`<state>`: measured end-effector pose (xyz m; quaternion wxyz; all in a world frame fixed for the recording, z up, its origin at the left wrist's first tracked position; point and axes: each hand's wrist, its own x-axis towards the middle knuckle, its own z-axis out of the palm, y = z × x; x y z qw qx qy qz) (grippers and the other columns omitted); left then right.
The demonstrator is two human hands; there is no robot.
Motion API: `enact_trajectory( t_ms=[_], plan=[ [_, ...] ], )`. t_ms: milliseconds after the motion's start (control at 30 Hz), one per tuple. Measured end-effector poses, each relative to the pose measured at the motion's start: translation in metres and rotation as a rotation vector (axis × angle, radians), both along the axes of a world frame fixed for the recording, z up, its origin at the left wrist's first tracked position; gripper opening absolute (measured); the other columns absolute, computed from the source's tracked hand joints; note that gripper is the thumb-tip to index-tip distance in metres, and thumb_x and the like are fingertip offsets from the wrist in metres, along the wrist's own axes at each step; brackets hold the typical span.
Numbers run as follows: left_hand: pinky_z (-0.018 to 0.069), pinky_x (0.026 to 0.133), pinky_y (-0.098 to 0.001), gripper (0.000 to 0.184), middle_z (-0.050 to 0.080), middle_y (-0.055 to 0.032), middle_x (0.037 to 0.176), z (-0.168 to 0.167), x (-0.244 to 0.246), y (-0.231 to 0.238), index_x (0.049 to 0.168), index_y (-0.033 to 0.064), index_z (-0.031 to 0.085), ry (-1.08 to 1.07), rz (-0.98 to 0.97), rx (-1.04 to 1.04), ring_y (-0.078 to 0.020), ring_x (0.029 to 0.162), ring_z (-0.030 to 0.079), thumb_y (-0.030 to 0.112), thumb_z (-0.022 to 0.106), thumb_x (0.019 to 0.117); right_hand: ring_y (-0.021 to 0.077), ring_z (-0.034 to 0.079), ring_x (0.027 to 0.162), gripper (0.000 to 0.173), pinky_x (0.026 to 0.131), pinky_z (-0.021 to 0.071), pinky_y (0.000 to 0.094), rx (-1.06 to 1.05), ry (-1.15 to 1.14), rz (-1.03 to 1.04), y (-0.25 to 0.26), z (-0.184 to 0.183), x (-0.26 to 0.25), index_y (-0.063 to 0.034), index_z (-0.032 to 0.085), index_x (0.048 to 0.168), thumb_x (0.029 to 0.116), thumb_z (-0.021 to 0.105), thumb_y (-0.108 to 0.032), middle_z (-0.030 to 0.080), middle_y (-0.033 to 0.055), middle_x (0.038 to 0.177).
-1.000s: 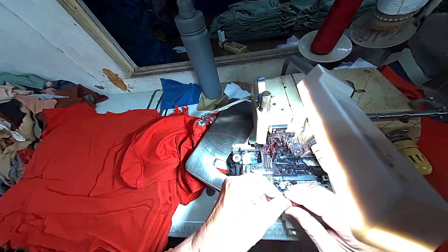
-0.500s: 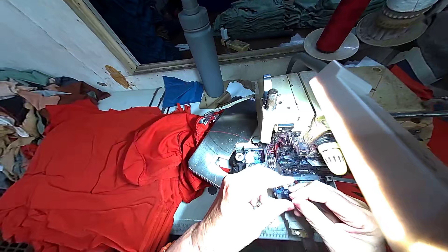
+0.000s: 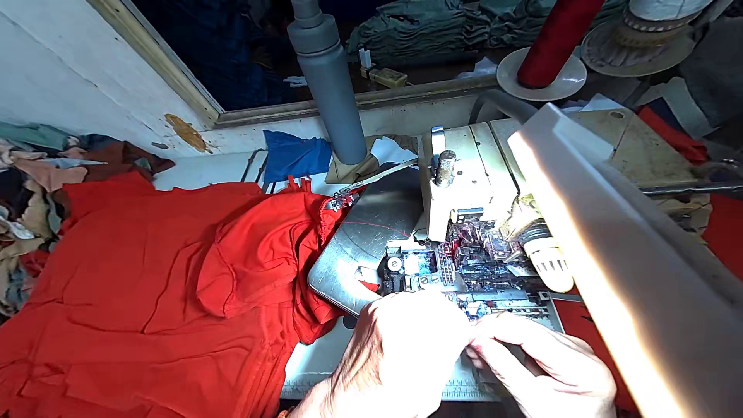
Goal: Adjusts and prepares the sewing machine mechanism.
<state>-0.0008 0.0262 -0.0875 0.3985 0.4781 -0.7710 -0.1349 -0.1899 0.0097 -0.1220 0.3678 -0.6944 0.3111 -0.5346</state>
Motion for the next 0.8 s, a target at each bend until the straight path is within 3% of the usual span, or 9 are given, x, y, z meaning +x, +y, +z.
enact_trajectory(
  t_ms=[67,133,200,300,400,800],
  plan=[
    [0.0492,0.061,-0.0174,0.025,0.066,0.0050,0.074,0.003,0.003,-0.002,0.082,0.0137,0.070,-0.021,0.033,-0.008,-0.0002,0.069,0.061,0.031,0.063,0.0982,0.0041,0.070,0.090,0.005,0.081,0.0585,0.0181,0.026,-0.033,-0.045,-0.005,-0.007,0.001,-0.0081,0.075,0.092,0.0932,0.071,-0.011,0.075,-0.0004,0.092],
    [0.0511,0.062,-0.0131,0.020,0.066,0.0083,0.080,0.007,0.013,-0.006,0.089,0.0148,0.073,-0.004,0.119,0.009,0.0042,0.072,0.060,0.033,0.066,0.0947,0.0091,0.071,0.094,0.005,0.082,0.0613,0.0225,0.154,-0.165,-0.124,-0.011,-0.016,0.007,-0.0120,0.078,0.090,0.0905,0.073,-0.013,0.075,0.0002,0.099],
    [0.0534,0.072,-0.0134,0.018,0.069,0.0088,0.091,0.008,0.026,-0.014,0.098,0.0148,0.075,-0.035,0.254,-0.022,0.0041,0.082,0.062,0.030,0.066,0.0929,0.0127,0.072,0.092,0.004,0.081,0.0620,0.0260,0.332,-0.354,-0.163,-0.015,-0.023,0.015,-0.0095,0.077,0.089,0.0898,0.073,-0.009,0.075,0.0041,0.100],
    [0.0516,0.094,-0.0299,0.032,0.071,0.0009,0.119,-0.004,0.046,-0.025,0.114,0.0130,0.076,-0.175,0.383,-0.057,-0.0105,0.110,0.064,0.035,0.064,0.0948,0.0162,0.074,0.082,0.011,0.078,0.0633,0.0295,0.592,-0.542,-0.203,-0.019,-0.024,0.027,-0.0019,0.075,0.091,0.0898,0.065,0.003,0.076,0.0104,0.096],
    [0.0490,0.103,-0.0394,0.037,0.070,-0.0056,0.126,-0.017,0.053,-0.029,0.119,0.0104,0.075,-0.286,0.410,-0.086,-0.0231,0.124,0.061,0.035,0.062,0.0943,0.0159,0.073,0.076,0.013,0.074,0.0627,0.0283,0.717,-0.652,-0.234,-0.022,-0.020,0.036,0.0012,0.075,0.090,0.0893,0.063,0.007,0.075,0.0124,0.087],
    [0.0490,0.101,-0.0399,0.031,0.071,-0.0102,0.124,-0.022,0.050,-0.028,0.111,0.0078,0.078,-0.294,0.413,-0.118,-0.0258,0.121,0.063,0.029,0.063,0.0942,0.0116,0.070,0.071,0.012,0.069,0.0599,0.0240,0.848,-0.695,-0.293,-0.025,-0.002,0.045,-0.0010,0.075,0.087,0.0930,0.066,0.004,0.074,0.0083,0.081]
  ],
)
